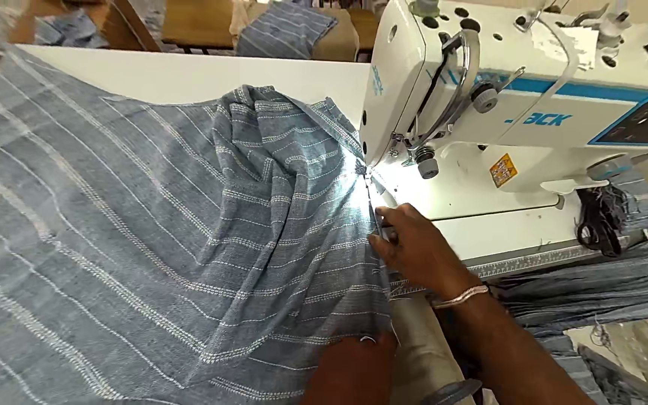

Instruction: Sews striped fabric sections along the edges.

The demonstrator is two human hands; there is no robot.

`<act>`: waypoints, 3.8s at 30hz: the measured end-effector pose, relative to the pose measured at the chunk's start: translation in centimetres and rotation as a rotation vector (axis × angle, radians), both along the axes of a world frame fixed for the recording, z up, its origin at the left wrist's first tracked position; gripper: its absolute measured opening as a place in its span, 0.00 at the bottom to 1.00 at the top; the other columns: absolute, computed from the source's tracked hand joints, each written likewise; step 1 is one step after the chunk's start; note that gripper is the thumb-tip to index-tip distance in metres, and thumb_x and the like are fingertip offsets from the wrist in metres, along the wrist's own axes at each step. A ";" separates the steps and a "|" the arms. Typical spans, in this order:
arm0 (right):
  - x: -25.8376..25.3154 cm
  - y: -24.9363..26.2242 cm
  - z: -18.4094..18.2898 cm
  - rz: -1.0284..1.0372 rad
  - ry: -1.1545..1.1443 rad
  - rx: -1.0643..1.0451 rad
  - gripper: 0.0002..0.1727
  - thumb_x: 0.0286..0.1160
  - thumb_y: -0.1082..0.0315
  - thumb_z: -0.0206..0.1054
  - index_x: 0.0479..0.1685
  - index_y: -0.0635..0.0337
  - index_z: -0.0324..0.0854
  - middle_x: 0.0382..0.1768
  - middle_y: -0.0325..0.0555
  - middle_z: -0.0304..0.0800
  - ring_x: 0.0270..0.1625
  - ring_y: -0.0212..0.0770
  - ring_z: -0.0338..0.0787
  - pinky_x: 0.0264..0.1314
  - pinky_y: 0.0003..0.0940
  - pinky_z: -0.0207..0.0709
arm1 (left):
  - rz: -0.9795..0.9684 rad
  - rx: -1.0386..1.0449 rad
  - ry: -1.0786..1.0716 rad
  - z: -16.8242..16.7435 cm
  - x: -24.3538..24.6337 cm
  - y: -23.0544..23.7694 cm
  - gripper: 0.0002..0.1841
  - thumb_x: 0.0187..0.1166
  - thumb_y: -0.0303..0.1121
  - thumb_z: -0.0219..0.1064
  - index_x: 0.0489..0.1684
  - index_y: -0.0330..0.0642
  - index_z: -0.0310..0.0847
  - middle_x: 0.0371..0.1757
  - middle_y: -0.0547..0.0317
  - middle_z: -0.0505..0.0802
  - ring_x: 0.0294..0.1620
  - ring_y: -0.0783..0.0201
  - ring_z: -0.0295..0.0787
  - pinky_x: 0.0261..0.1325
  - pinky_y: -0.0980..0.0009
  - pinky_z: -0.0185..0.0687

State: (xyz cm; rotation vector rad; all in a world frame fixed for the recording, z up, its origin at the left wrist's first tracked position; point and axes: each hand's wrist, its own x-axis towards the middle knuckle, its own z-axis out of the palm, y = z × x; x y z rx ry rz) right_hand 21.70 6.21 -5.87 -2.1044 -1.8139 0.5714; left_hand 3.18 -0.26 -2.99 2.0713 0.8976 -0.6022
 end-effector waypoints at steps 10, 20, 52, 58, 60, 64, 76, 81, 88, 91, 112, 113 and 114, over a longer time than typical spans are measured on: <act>3.2 3.3 1.3 -0.140 0.030 0.174 0.31 0.78 0.46 0.70 0.69 0.62 0.78 0.47 0.51 0.93 0.38 0.48 0.94 0.42 0.54 0.89 | 0.240 0.162 -0.389 2.6 -1.0 10.7 0.14 0.92 0.39 0.58 0.56 0.45 0.89 0.38 0.54 0.93 0.37 0.57 0.91 0.43 0.52 0.89; -0.6 -5.4 -2.7 -0.006 -0.014 0.248 0.15 0.82 0.60 0.64 0.58 0.50 0.90 0.39 0.38 0.88 0.31 0.34 0.87 0.32 0.36 0.86 | 0.192 0.812 -0.326 -5.9 5.0 23.2 0.30 0.88 0.51 0.46 0.86 0.49 0.71 0.92 0.49 0.68 0.95 0.39 0.52 0.90 0.28 0.36; -1.0 -4.6 -1.7 0.080 -0.012 0.153 0.19 0.81 0.66 0.63 0.67 0.56 0.88 0.40 0.45 0.88 0.36 0.41 0.89 0.37 0.38 0.87 | 0.615 0.595 -0.633 -4.1 -1.4 1.2 0.24 0.78 0.51 0.68 0.53 0.35 0.86 0.40 0.48 0.92 0.37 0.54 0.90 0.39 0.54 0.89; -1.4 -4.0 -0.8 -0.018 -0.037 0.099 0.16 0.79 0.63 0.67 0.62 0.57 0.86 0.46 0.48 0.89 0.35 0.44 0.90 0.37 0.46 0.87 | 0.447 0.360 -0.125 -8.5 -2.0 -6.0 0.21 0.74 0.34 0.71 0.62 0.32 0.84 0.59 0.30 0.90 0.64 0.29 0.86 0.61 0.37 0.84; -1.8 -3.2 -0.3 -0.060 -0.082 0.056 0.21 0.80 0.63 0.65 0.71 0.59 0.81 0.53 0.52 0.88 0.43 0.49 0.92 0.43 0.50 0.88 | 0.294 0.157 0.017 -5.7 -1.5 -5.1 0.21 0.77 0.27 0.66 0.69 0.34 0.81 0.63 0.32 0.88 0.66 0.31 0.85 0.63 0.38 0.83; -2.3 -1.4 0.4 -0.071 -0.136 0.000 0.21 0.78 0.66 0.64 0.70 0.60 0.84 0.52 0.53 0.86 0.48 0.50 0.91 0.47 0.47 0.87 | 0.051 -0.051 0.000 -0.3 -1.3 -4.6 0.20 0.74 0.22 0.66 0.66 0.33 0.78 0.58 0.31 0.88 0.52 0.32 0.91 0.50 0.38 0.86; -2.2 -2.4 -0.3 -0.059 -0.172 0.127 0.22 0.80 0.69 0.64 0.73 0.60 0.81 0.51 0.54 0.84 0.39 0.49 0.90 0.34 0.44 0.86 | 0.131 -0.011 0.076 -0.6 -1.1 -3.4 0.19 0.79 0.26 0.63 0.67 0.32 0.77 0.51 0.34 0.92 0.55 0.33 0.91 0.55 0.39 0.85; -2.2 -0.9 -0.5 -0.090 -0.175 0.060 0.22 0.82 0.69 0.61 0.74 0.60 0.82 0.54 0.54 0.86 0.44 0.48 0.92 0.44 0.43 0.88 | 0.140 -0.012 -0.014 0.1 -0.3 -2.4 0.26 0.74 0.20 0.65 0.74 0.34 0.72 0.62 0.32 0.85 0.56 0.34 0.90 0.53 0.43 0.87; -2.1 -1.2 -0.3 -0.081 -0.161 0.052 0.23 0.81 0.68 0.63 0.75 0.59 0.81 0.54 0.52 0.86 0.44 0.47 0.91 0.43 0.43 0.88 | 0.066 0.116 0.006 -0.7 -0.3 -1.5 0.15 0.87 0.32 0.59 0.65 0.36 0.77 0.43 0.38 0.93 0.45 0.36 0.93 0.45 0.41 0.87; -2.0 -1.4 -0.1 -0.067 -0.149 0.064 0.23 0.81 0.70 0.64 0.75 0.61 0.82 0.54 0.54 0.86 0.44 0.49 0.91 0.41 0.45 0.87 | -0.048 0.118 -0.019 -0.7 -0.8 -0.9 0.14 0.81 0.24 0.61 0.62 0.37 0.80 0.44 0.38 0.92 0.45 0.34 0.93 0.43 0.38 0.85; -1.7 -1.6 -0.9 -0.063 -0.155 0.145 0.21 0.82 0.69 0.62 0.72 0.59 0.85 0.54 0.53 0.87 0.43 0.48 0.92 0.39 0.44 0.87 | -0.168 0.141 -0.057 -1.1 1.4 4.0 0.16 0.81 0.25 0.61 0.66 0.45 0.79 0.49 0.42 0.91 0.51 0.39 0.91 0.47 0.41 0.85; -1.7 -1.6 -1.0 -0.062 -0.157 0.149 0.21 0.82 0.69 0.62 0.71 0.58 0.85 0.53 0.53 0.87 0.42 0.47 0.92 0.39 0.43 0.87 | -0.148 0.167 -0.070 -1.4 1.5 4.2 0.16 0.80 0.25 0.61 0.65 0.46 0.80 0.48 0.43 0.91 0.50 0.40 0.91 0.45 0.42 0.85; -1.7 -1.6 -1.0 -0.063 -0.155 0.149 0.21 0.82 0.69 0.62 0.71 0.58 0.85 0.53 0.52 0.87 0.42 0.46 0.91 0.38 0.43 0.87 | -0.128 0.198 -0.085 -1.6 1.6 4.3 0.15 0.81 0.26 0.61 0.64 0.47 0.81 0.47 0.45 0.90 0.49 0.42 0.91 0.44 0.44 0.86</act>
